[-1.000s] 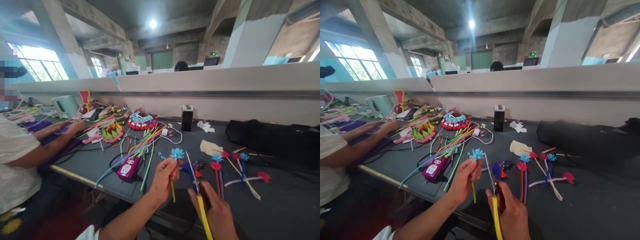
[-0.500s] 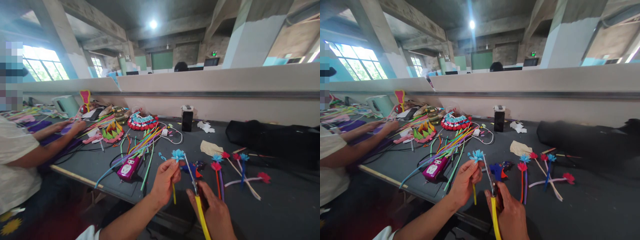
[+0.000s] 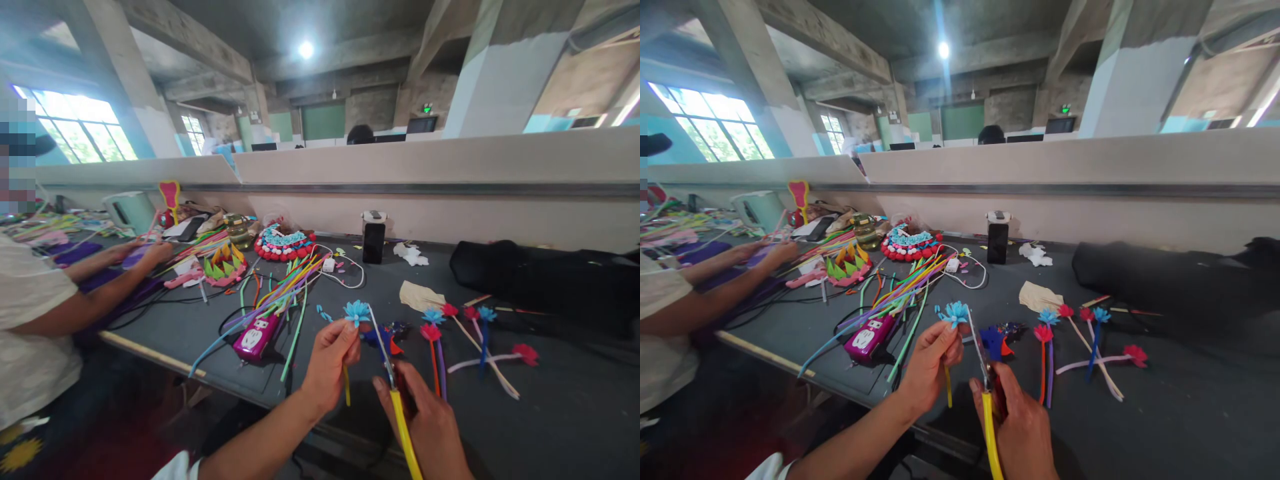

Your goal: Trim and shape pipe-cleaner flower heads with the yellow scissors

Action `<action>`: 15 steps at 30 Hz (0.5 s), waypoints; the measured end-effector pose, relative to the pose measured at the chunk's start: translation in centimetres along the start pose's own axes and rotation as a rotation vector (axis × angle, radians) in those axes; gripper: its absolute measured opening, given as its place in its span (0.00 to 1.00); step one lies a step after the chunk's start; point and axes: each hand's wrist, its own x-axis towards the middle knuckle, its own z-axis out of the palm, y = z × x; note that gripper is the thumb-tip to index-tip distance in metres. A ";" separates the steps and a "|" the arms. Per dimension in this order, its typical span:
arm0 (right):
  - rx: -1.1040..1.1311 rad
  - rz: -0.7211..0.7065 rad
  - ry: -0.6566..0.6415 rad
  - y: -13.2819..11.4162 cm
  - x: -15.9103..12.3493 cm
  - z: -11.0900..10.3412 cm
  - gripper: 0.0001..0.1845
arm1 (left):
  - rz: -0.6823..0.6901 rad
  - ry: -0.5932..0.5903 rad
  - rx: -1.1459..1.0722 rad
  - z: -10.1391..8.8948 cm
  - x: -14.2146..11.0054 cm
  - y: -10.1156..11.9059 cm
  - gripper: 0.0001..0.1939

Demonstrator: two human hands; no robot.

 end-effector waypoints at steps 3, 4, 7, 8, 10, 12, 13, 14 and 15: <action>0.004 0.010 0.007 0.0 0.1 0.0 0.19 | 0.005 0.010 0.040 0.0 -0.1 0.0 0.14; 0.007 0.016 0.004 0.0 0.1 -0.1 0.19 | 0.006 0.014 0.055 0.0 -0.1 0.0 0.14; 0.008 0.042 -0.009 0.0 0.1 -0.1 0.18 | 0.012 0.012 0.084 0.0 -0.2 0.0 0.15; 0.003 0.047 -0.008 0.0 0.1 -0.2 0.18 | 0.013 0.010 0.087 0.0 -0.2 0.1 0.15; -0.006 0.047 -0.008 0.0 0.1 -0.2 0.19 | 0.011 0.009 0.090 0.1 -0.2 0.1 0.15; -0.015 0.041 -0.001 0.0 0.1 -0.2 0.19 | 0.004 0.009 0.096 0.1 -0.2 0.1 0.15; -0.022 0.041 0.004 0.0 0.1 -0.1 0.20 | 0.002 0.009 0.102 0.1 -0.2 0.1 0.15; -0.032 0.044 0.011 0.0 0.2 -0.1 0.20 | 0.003 0.011 0.110 0.2 -0.2 0.2 0.16; -0.043 0.049 0.016 0.0 0.2 -0.2 0.21 | 0.005 0.013 0.119 0.2 -0.3 0.2 0.16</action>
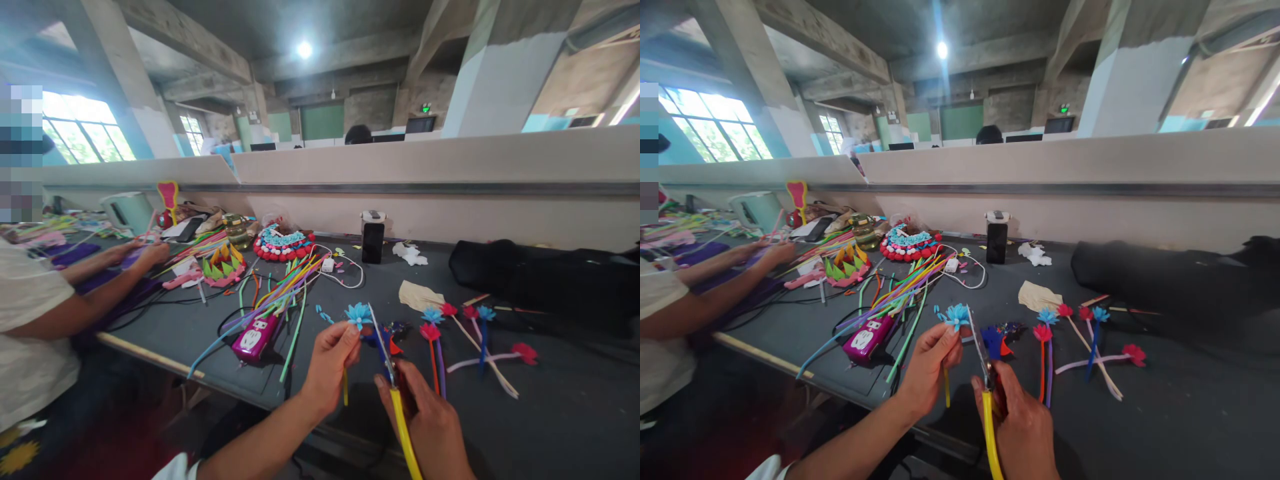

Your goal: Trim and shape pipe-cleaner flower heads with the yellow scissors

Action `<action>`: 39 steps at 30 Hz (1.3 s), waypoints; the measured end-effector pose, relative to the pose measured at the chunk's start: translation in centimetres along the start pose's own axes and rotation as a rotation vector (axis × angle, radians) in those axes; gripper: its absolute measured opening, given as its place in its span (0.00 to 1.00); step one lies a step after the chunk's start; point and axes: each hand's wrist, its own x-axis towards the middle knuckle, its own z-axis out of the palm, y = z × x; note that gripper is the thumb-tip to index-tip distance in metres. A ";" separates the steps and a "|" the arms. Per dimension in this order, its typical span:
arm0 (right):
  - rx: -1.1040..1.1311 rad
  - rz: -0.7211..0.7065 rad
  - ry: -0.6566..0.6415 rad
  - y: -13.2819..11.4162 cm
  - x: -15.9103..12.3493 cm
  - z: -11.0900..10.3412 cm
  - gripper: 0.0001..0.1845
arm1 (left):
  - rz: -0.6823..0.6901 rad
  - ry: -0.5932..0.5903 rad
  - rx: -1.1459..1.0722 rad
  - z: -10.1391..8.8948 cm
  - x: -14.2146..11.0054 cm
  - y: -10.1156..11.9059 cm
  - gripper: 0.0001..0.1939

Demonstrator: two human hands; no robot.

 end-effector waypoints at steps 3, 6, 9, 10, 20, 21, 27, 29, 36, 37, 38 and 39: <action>-0.021 0.005 -0.002 -0.1 0.1 -0.2 0.22 | 0.003 0.011 0.030 0.0 -0.1 0.1 0.16; -0.017 -0.002 -0.002 -0.2 0.0 -0.3 0.22 | -0.006 0.010 0.047 0.0 -0.2 0.2 0.16; -0.033 -0.007 0.009 -0.1 0.0 -0.3 0.22 | -0.018 0.016 0.056 0.2 -0.3 0.3 0.17; -0.041 -0.010 0.010 -0.1 0.0 -0.2 0.22 | -0.023 0.019 0.058 0.2 -0.3 0.3 0.17; -0.033 -0.023 0.012 -0.2 0.1 -0.4 0.21 | -0.023 0.012 0.022 0.0 -0.1 0.3 0.18; -0.028 -0.013 0.001 -0.2 0.1 -0.4 0.22 | -0.031 0.011 0.009 0.0 -0.1 0.3 0.18; -0.020 0.000 -0.029 0.0 -0.2 -0.2 0.20 | -0.044 -0.002 -0.063 -0.3 0.1 0.1 0.17; -0.027 -0.011 -0.026 0.0 -0.1 -0.3 0.20 | -0.035 -0.005 -0.067 -0.4 0.1 0.1 0.17; -0.064 -0.027 -0.021 -0.2 0.1 -0.6 0.21 | -0.051 -0.006 -0.031 -0.3 0.0 0.1 0.17; -0.063 -0.035 -0.013 -0.2 0.1 -0.6 0.21 | -0.049 -0.005 -0.021 -0.3 -0.1 0.2 0.18; -0.059 -0.038 -0.010 -0.2 0.1 -0.6 0.21 | -0.046 -0.007 -0.014 -0.3 -0.1 0.2 0.18; -0.054 -0.038 -0.012 -0.2 0.1 -0.6 0.21 | -0.044 -0.009 -0.009 -0.3 -0.1 0.2 0.18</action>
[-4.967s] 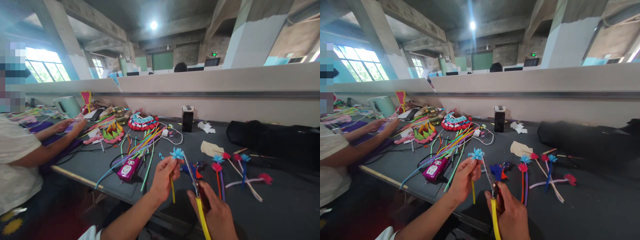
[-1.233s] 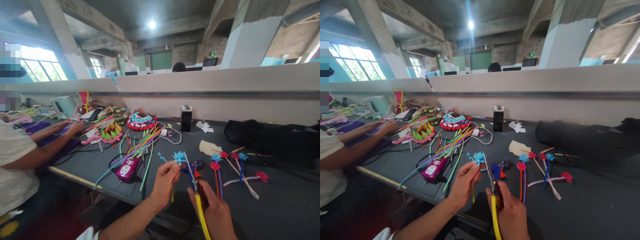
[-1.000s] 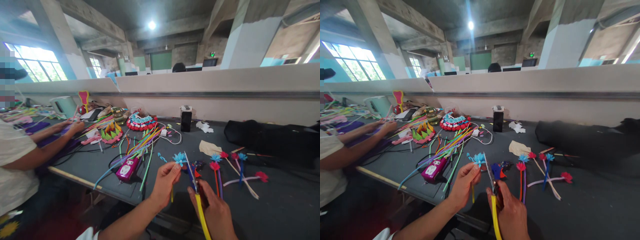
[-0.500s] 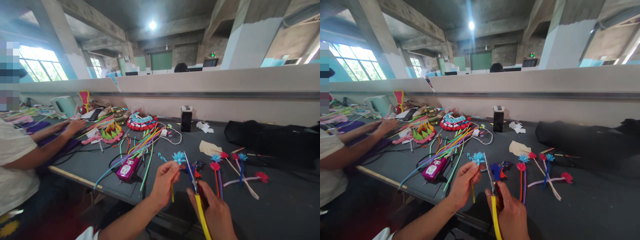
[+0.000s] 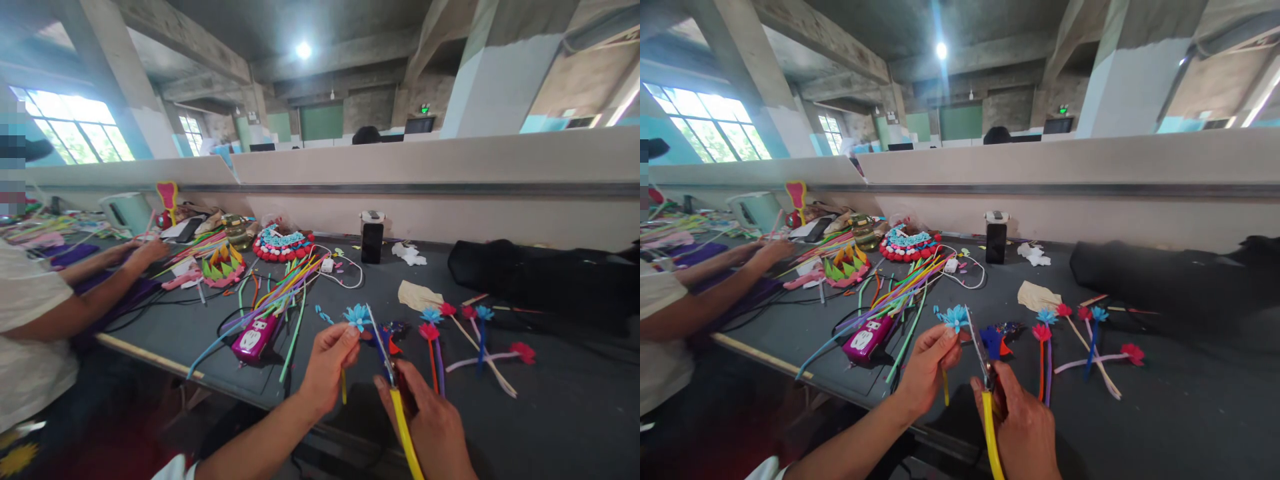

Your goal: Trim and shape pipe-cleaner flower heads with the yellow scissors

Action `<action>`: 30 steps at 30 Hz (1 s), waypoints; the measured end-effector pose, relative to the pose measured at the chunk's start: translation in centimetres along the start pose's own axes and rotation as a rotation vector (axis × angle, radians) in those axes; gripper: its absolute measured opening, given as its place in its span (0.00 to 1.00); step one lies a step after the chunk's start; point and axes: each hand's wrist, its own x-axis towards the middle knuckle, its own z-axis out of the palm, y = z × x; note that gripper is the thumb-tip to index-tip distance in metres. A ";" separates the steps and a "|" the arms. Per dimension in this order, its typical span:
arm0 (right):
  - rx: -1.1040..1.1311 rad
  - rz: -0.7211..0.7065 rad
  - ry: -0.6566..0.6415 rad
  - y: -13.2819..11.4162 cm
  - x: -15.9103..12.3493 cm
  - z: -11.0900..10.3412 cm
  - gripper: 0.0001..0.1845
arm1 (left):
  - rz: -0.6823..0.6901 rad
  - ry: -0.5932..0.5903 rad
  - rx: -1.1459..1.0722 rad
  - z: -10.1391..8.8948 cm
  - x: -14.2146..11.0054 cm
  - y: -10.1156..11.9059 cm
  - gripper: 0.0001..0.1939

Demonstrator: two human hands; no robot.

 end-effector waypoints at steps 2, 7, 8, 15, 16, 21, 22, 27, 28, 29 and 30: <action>0.008 0.007 -0.002 0.0 0.0 0.0 0.21 | 0.000 -0.004 0.006 0.0 0.0 0.0 0.18; 0.053 -0.018 -0.010 -0.3 0.0 0.2 0.20 | 0.004 -0.017 0.006 0.1 -0.1 0.0 0.16; 0.062 -0.016 -0.020 -0.3 -0.1 0.2 0.19 | 0.005 -0.019 0.002 0.1 -0.1 0.0 0.16; 0.125 -0.001 -0.103 0.0 -0.6 1.1 0.17 | -0.018 -0.018 0.007 0.3 -0.2 -0.1 0.15; 0.151 0.003 -0.099 0.0 -0.6 1.2 0.17 | -0.024 -0.014 0.012 0.3 -0.2 -0.1 0.15; 0.269 0.074 -0.089 -0.6 -0.2 1.3 0.17 | -0.030 0.002 0.032 0.2 0.0 -0.1 0.16; 0.287 0.087 -0.098 -0.8 -0.1 1.2 0.17 | -0.030 0.004 0.033 0.3 0.1 -0.1 0.16; 0.331 0.098 -0.109 -0.8 0.5 1.0 0.16 | -0.044 0.015 0.044 0.8 0.4 -0.4 0.15; 0.335 0.103 -0.104 -0.8 0.4 1.0 0.16 | -0.044 0.014 0.043 0.9 0.5 -0.4 0.15; 0.339 0.109 -0.100 -0.7 0.4 1.1 0.15 | -0.039 0.012 0.042 1.0 0.5 -0.4 0.15; 0.344 0.115 -0.096 -0.6 0.4 1.1 0.15 | -0.030 0.006 0.042 1.0 0.6 -0.3 0.14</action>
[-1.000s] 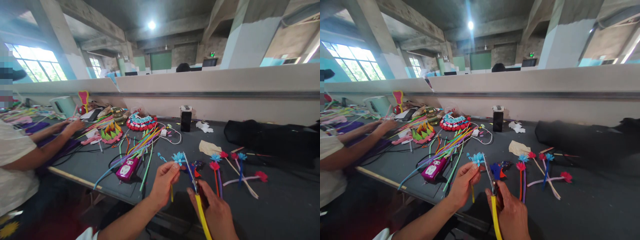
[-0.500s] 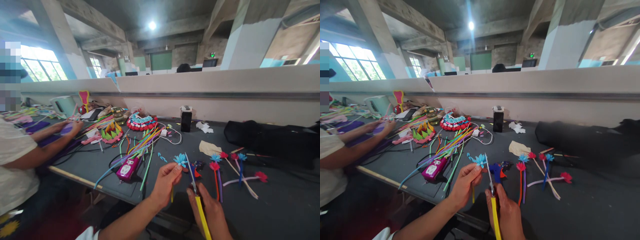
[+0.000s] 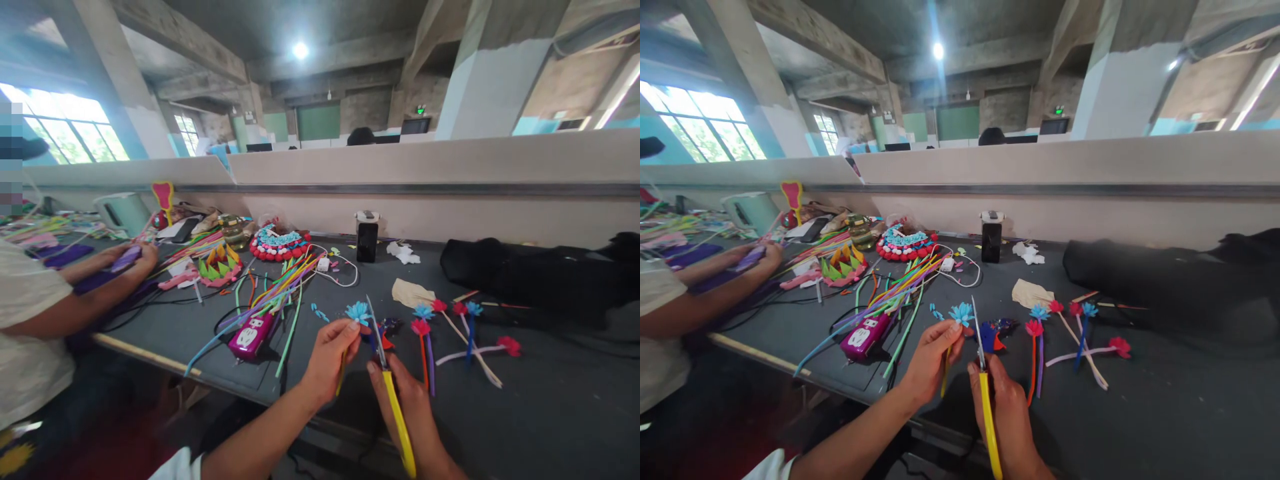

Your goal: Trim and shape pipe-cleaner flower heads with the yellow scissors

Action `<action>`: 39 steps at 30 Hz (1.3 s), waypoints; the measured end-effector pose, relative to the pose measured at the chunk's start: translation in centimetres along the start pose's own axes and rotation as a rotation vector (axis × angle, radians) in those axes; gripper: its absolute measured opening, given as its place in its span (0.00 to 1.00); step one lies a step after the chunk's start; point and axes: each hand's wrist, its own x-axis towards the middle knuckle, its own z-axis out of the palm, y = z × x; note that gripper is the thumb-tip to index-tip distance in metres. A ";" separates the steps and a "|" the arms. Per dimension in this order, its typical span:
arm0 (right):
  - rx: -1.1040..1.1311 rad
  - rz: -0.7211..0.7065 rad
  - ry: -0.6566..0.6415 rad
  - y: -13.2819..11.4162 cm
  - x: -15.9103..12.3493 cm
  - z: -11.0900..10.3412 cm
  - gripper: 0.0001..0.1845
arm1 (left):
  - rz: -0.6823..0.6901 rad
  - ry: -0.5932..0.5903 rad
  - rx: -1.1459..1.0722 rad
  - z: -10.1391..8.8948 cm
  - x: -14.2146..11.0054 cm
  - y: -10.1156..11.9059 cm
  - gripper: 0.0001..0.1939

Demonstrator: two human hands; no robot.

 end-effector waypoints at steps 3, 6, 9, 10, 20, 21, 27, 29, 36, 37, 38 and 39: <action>0.015 0.018 0.016 0.1 0.1 -0.3 0.14 | 0.015 -0.048 -0.016 -0.3 0.3 0.4 0.14; 0.024 0.020 0.019 0.1 0.6 -1.2 0.13 | 0.010 -0.089 -0.064 -1.0 0.6 1.2 0.14; -0.013 -0.041 0.043 0.1 1.1 -2.3 0.12 | 0.040 -0.093 -0.104 -1.7 0.9 1.9 0.15; -0.031 -0.071 0.058 0.1 1.1 -2.7 0.12 | 0.052 -0.094 -0.118 -1.8 1.0 2.1 0.14; -0.273 -0.258 0.118 0.7 -0.7 -2.1 0.16 | 0.177 -0.011 0.006 -1.9 0.3 2.0 0.14; -0.286 -0.257 0.125 0.7 -0.7 -2.0 0.17 | 0.192 -0.007 0.031 -1.9 0.2 1.8 0.13; -0.339 -0.226 0.167 0.5 -0.5 -2.2 0.17 | 0.247 -0.024 0.117 -2.0 0.0 1.2 0.14; -0.351 -0.220 0.157 0.5 -0.4 -2.2 0.18 | 0.251 -0.031 0.134 -2.0 0.0 1.1 0.14; -0.363 -0.202 0.147 0.4 -0.4 -2.2 0.19 | 0.258 -0.042 0.173 -2.0 -0.1 1.2 0.14; -0.362 -0.201 0.152 0.4 -0.4 -2.2 0.20 | 0.260 -0.043 0.174 -2.0 -0.1 1.2 0.14; -0.362 -0.202 0.156 0.4 -0.4 -2.2 0.20 | 0.262 -0.042 0.172 -2.0 -0.1 1.2 0.14; -0.363 -0.204 0.160 0.5 -0.5 -2.2 0.20 | 0.262 -0.041 0.169 -2.0 -0.2 1.2 0.14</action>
